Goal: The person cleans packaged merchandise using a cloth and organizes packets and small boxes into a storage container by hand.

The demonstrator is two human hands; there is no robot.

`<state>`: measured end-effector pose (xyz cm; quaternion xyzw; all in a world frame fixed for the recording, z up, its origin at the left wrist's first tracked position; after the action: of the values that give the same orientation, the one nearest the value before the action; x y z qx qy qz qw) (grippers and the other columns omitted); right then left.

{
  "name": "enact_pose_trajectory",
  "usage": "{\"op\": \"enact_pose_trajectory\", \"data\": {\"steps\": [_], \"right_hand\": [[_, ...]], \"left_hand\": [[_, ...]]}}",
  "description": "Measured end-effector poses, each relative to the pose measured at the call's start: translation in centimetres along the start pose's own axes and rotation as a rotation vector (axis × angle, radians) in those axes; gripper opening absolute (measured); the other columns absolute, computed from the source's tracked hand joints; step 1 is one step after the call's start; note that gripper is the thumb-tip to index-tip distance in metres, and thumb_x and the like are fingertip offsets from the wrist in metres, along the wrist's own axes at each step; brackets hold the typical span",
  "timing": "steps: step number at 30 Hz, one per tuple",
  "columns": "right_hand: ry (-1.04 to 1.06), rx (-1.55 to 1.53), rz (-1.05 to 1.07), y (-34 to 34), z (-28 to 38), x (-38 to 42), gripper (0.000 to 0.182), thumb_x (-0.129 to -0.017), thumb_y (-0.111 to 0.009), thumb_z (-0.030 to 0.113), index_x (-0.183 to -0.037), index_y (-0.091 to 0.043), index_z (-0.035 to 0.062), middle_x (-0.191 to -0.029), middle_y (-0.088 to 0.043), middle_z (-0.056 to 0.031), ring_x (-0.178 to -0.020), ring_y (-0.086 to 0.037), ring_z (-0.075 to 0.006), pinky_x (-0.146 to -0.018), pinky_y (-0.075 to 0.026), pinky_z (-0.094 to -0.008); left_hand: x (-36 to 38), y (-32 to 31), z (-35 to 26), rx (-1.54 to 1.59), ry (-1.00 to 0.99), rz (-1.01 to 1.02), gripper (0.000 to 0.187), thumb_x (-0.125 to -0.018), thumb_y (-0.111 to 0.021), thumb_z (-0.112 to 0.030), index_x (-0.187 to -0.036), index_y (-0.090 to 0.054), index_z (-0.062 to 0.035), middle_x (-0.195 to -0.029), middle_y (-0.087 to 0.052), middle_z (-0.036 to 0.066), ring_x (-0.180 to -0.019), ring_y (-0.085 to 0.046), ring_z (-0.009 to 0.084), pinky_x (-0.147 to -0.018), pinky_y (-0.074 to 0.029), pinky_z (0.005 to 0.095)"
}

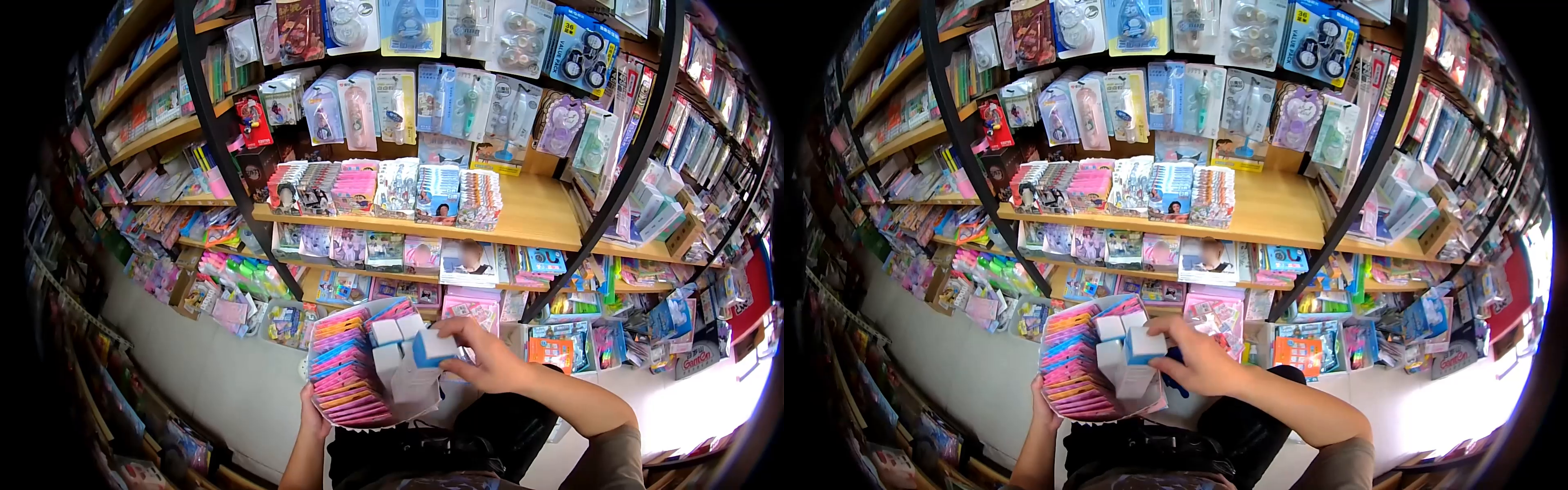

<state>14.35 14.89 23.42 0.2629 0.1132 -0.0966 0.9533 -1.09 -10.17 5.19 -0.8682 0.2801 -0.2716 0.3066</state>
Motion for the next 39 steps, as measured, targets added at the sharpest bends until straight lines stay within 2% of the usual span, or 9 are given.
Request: {"op": "enact_pose_trajectory", "data": {"steps": [1,8,12,14,16,19,23,32,39], "right_hand": [[-0.013,0.034,0.06,-0.1,0.6,-0.1,0.039,-0.077,-0.063,0.007,-0.108,-0.04,0.0035,-0.106,-0.05,-0.0149,-0.095,-0.054,-0.0311,-0.08,-0.045,-0.034],[0.172,0.331,0.197,-3.3,-2.2,3.4,0.057,-0.072,-0.068,0.018,-0.12,-0.039,0.0051,-0.124,-0.036,-0.0183,-0.117,-0.037,-0.0364,-0.096,-0.034,-0.0379],[-0.374,-0.296,-0.013,-4.3,-9.1,7.0,0.068,-0.08,-0.065,0.023,-0.13,-0.024,0.0054,-0.131,-0.028,-0.0182,-0.12,-0.036,-0.0312,-0.101,-0.029,-0.0382],[-0.583,-0.598,0.344,-4.8,-13.0,9.0,0.082,-0.082,-0.06,0.036,-0.138,-0.007,0.008,-0.131,-0.03,-0.018,-0.125,-0.03,-0.0263,-0.101,-0.03,-0.0377],[-0.572,-0.618,0.403,-5.3,-13.3,10.7,0.094,-0.078,-0.057,0.053,-0.138,-0.006,0.0027,-0.134,-0.028,-0.0201,-0.125,-0.029,-0.0265,-0.1,-0.028,-0.0352],[-0.614,-0.824,0.416,-5.7,-12.3,12.0,0.09,-0.08,-0.054,0.055,-0.139,-0.005,0.0081,-0.133,-0.029,-0.007,-0.114,-0.035,-0.0172,-0.09,-0.034,-0.0299],[-0.49,-0.858,0.132,-5.3,-12.5,13.4,0.09,-0.08,-0.056,0.051,-0.14,0.001,0.0146,-0.133,-0.028,-0.0063,-0.114,-0.034,-0.0171,-0.09,-0.036,-0.0348],[-0.367,-0.679,-0.596,5.6,-9.8,18.7,0.074,-0.09,-0.05,0.026,-0.14,0.001,0.0061,-0.139,-0.022,-0.0123,-0.119,-0.035,-0.0169,-0.093,-0.037,-0.03],[-0.386,-0.567,-0.832,16.8,-10.4,16.5,0.057,-0.091,-0.046,0.033,-0.138,-0.016,0.0215,-0.12,-0.04,0.0027,-0.095,-0.044,-0.0075,-0.076,-0.041,-0.0245]], "left_hand": [[0.0,0.0,0.0,-0.009,-0.003,0.007,0.053,-0.087,-0.035,-0.045,-0.119,-0.045,-0.0042,-0.118,-0.052,0.014,-0.106,-0.052,0.0268,-0.09,-0.042,0.0397],[0.0,-1.1,-0.2,-0.037,-0.081,0.031,0.055,-0.085,-0.037,-0.046,-0.12,-0.044,-0.0048,-0.119,-0.051,0.013,-0.107,-0.051,0.0272,-0.092,-0.04,0.0398],[-0.2,-1.5,0.1,-0.008,-0.1,0.068,0.054,-0.085,-0.036,-0.045,-0.119,-0.045,-0.0042,-0.119,-0.052,0.013,-0.107,-0.051,0.0278,-0.092,-0.04,0.0402],[-0.4,-1.8,0.2,0.028,-0.086,0.089,0.053,-0.087,-0.033,-0.043,-0.119,-0.045,-0.0031,-0.12,-0.051,0.014,-0.109,-0.05,0.0285,-0.094,-0.039,0.0406],[-0.7,-2.0,0.4,0.054,-0.078,0.101,0.053,-0.088,-0.031,-0.043,-0.12,-0.044,-0.0023,-0.12,-0.051,0.015,-0.11,-0.049,0.0288,-0.094,-0.038,0.0409],[-1.5,-3.4,1.2,0.008,-0.072,0.119,0.056,-0.087,-0.031,-0.045,-0.12,-0.044,-0.0017,-0.12,-0.05,0.015,-0.109,-0.049,0.0296,-0.094,-0.038,0.0424],[-2.7,-6.6,3.1,-0.074,-0.046,0.125,0.053,-0.086,-0.035,-0.043,-0.117,-0.046,-0.002,-0.117,-0.053,0.014,-0.108,-0.049,0.0282,-0.094,-0.037,0.0422],[-6.4,-23.1,8.8,-0.084,0.102,0.419,0.057,-0.082,-0.043,-0.044,-0.122,-0.042,-0.0027,-0.122,-0.049,0.012,-0.112,-0.047,0.0284,-0.097,-0.034,0.0412],[-13.5,-35.6,12.1,-0.014,0.091,0.596,0.05,-0.086,-0.042,-0.04,-0.118,-0.045,-0.0016,-0.12,-0.051,0.01,-0.111,-0.047,0.0243,-0.097,-0.034,0.0376]]}}
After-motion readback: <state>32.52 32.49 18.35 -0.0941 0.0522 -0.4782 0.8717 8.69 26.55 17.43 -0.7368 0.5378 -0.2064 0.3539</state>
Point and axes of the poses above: each hand's wrist, its own x-axis away from the middle knuckle, its own y-axis out of the back of the hand, z = x × y, the point moved 3 cm from there along -x, towards the middle knuckle
